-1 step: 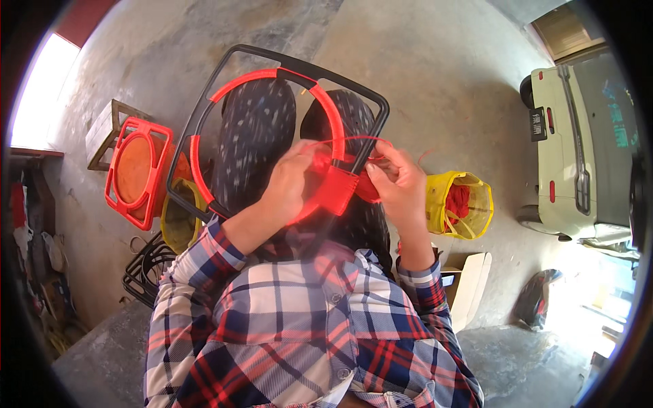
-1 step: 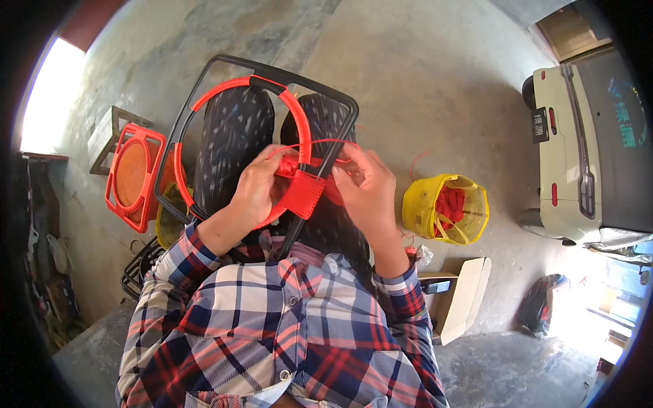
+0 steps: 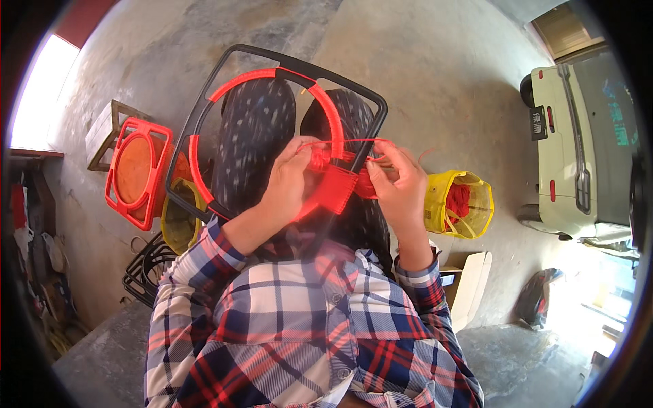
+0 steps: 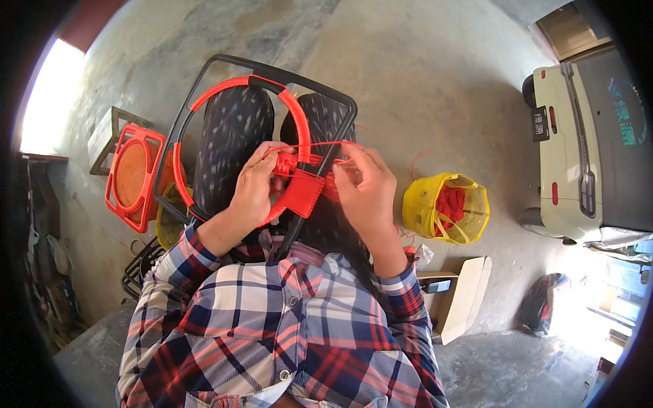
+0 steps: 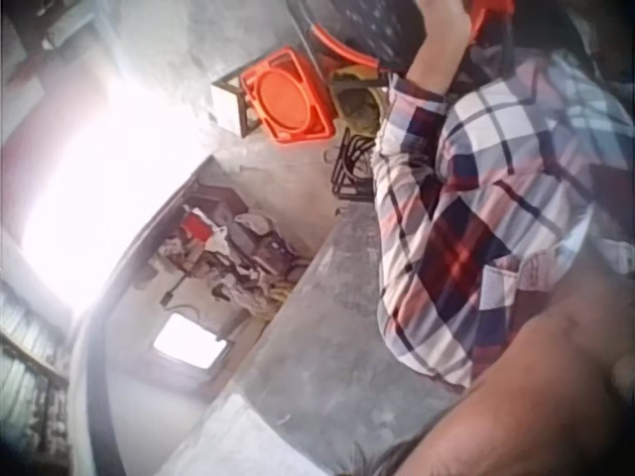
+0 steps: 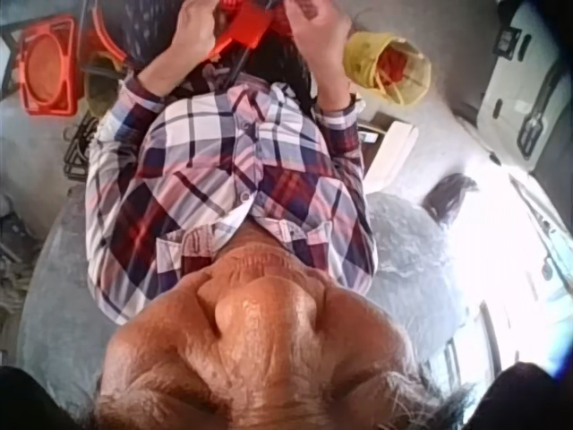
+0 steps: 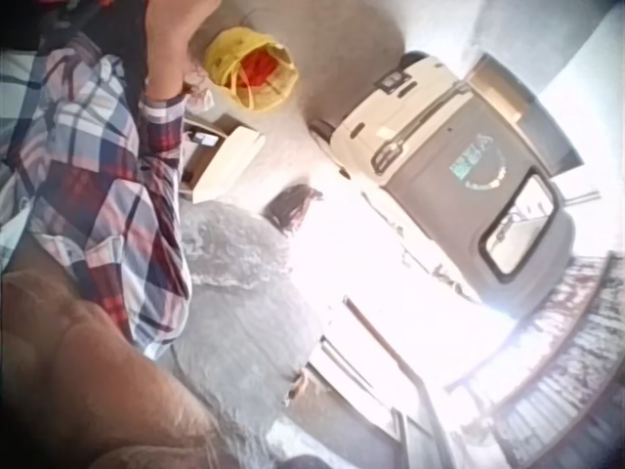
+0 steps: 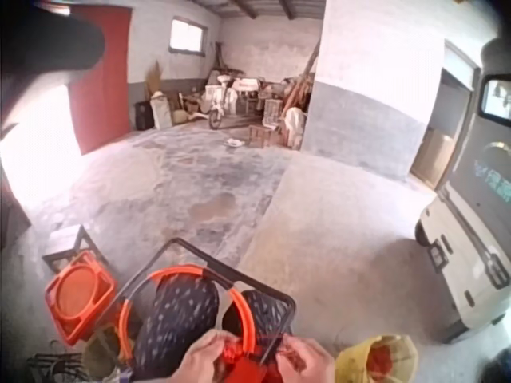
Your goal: The person wraps a red plastic rope around a circular black frame by hand.
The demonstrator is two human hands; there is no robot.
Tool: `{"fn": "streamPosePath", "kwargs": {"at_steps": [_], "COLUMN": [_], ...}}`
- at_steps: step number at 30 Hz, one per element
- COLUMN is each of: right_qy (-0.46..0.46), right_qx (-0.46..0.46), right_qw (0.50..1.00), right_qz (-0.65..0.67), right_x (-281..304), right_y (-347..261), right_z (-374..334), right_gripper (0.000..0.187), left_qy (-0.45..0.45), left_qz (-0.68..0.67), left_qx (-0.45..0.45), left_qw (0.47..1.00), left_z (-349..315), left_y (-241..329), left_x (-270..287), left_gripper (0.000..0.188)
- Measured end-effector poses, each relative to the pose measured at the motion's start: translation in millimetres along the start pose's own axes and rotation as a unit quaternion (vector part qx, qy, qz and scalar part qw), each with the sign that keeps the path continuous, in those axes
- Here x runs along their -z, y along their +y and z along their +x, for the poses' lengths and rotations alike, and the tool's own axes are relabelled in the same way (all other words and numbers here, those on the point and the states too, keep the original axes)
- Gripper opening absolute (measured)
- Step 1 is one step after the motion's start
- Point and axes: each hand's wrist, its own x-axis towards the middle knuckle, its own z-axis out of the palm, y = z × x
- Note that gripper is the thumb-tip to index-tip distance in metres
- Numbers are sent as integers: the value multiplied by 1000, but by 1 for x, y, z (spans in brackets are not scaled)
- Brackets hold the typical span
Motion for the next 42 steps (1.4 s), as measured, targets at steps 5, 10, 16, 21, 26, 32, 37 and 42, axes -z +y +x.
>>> {"fn": "streamPosePath", "kwargs": {"at_steps": [5,10,16,21,26,32,37,42], "right_qy": [42,-77,-131,40,99,138,-59,-155], "right_qx": [289,303,279,77,88,49,-81,-158], "right_qw": [866,857,908,976,887,897,969,975], "right_qz": [-406,-409,-284,198,443,416,226,-18], "right_x": [-23,-29,-24,1,131,193,48,36], "right_y": [-32,-10,3,0,-12,28,12,7], "right_z": [8,19,19,2,-10,-14,-6,-6], "right_gripper": [43,47,49,37,34,22,14,18], "left_qy": [23,-24,-66,-55,18,-49,-88,-118], "left_qz": [331,350,297,122,73,-6,-79,-163], "left_qx": [-295,-367,-301,-205,-72,76,128,104], "left_qw": [896,861,904,970,995,996,985,974], "left_z": [-9,-14,-14,-11,4,12,7,5], "left_y": [-1,1,-1,4,7,12,18,14], "left_x": [5,-1,3,8,5,3,-3,0], "left_gripper": [28,34,32,22,24,49,53,48]}}
